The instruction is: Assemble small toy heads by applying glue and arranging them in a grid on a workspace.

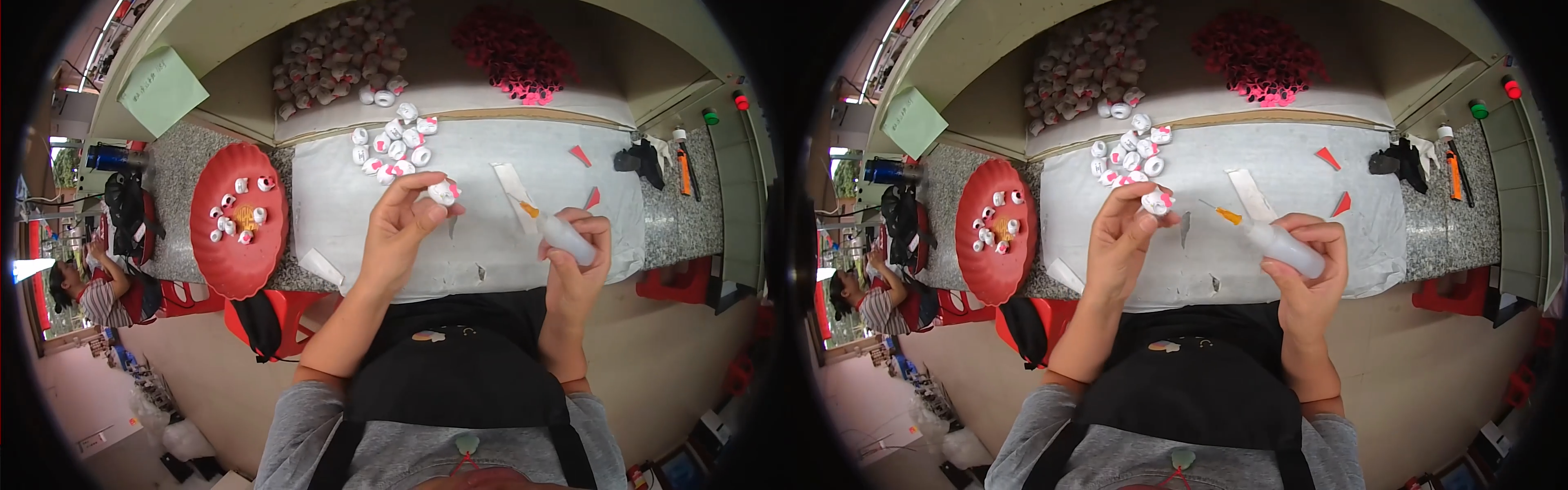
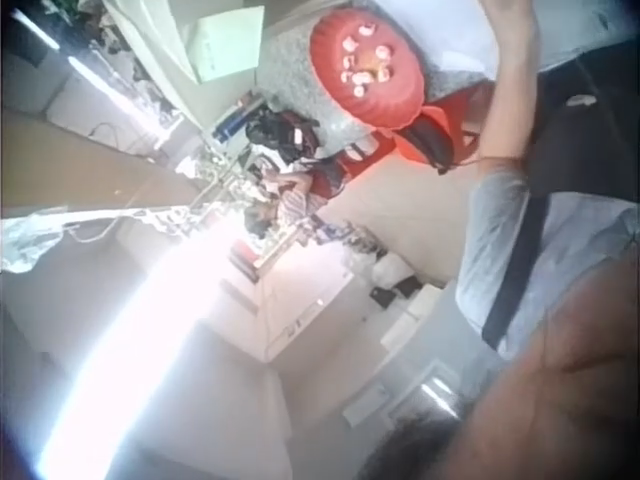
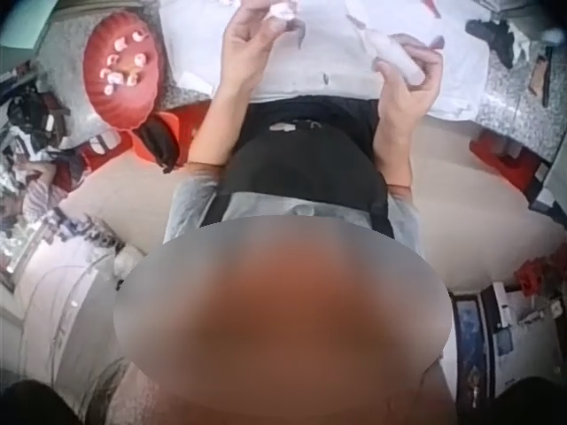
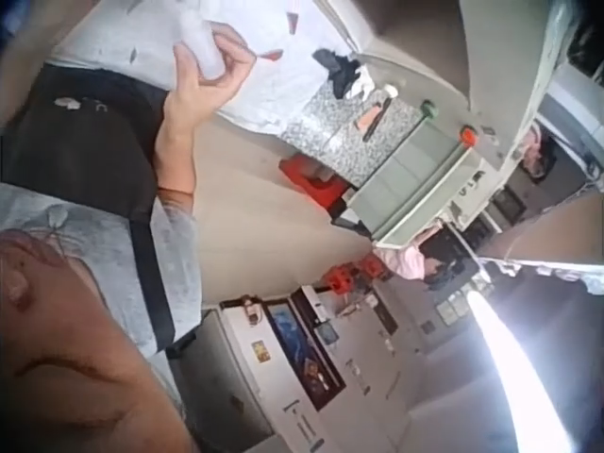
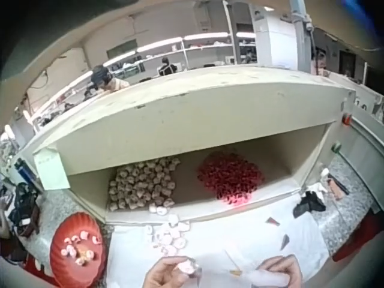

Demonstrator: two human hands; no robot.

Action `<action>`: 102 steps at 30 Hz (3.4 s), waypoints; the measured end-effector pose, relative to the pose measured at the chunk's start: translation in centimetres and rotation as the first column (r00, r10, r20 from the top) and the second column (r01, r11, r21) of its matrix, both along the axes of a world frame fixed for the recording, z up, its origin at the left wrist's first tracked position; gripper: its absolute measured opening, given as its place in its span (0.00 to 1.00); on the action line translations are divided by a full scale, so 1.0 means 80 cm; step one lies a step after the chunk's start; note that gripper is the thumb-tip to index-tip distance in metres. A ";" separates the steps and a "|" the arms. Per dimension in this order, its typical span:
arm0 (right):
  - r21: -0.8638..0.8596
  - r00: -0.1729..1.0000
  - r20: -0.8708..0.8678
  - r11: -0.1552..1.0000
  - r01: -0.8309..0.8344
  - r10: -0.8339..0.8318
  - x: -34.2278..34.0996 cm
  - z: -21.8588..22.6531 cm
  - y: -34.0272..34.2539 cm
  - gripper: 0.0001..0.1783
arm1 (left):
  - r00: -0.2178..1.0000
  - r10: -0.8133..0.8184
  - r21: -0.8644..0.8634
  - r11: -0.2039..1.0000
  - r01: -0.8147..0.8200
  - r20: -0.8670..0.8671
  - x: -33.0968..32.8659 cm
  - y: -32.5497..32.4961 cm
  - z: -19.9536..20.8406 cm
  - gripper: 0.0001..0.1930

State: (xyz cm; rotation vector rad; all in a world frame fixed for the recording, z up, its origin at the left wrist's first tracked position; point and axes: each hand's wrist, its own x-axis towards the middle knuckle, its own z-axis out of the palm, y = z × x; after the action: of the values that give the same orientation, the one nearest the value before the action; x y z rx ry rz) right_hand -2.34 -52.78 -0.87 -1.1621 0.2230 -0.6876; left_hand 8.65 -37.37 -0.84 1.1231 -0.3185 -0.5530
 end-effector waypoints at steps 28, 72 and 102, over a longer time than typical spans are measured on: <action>-0.666 0.996 0.083 0.745 0.042 0.018 -0.007 0.031 0.061 0.21 | 0.993 0.108 -0.138 0.984 -0.113 -0.048 -0.039 0.035 -0.017 0.18; -0.712 0.995 0.099 0.699 0.065 0.008 0.006 0.026 0.077 0.21 | 0.991 0.125 -0.182 0.977 -0.113 0.056 -0.031 0.047 -0.028 0.16; -0.775 0.874 -0.477 0.516 -0.365 -0.097 0.182 0.020 -0.055 0.16 | 0.943 0.327 -0.234 0.914 -0.331 -0.057 0.012 0.093 -0.026 0.17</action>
State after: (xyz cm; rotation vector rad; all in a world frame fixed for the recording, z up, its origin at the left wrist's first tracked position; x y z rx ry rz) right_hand 12.24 -57.17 0.70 -2.3120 0.1873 -0.3204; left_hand 9.61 -29.90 -2.94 0.9098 -0.1700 -0.2164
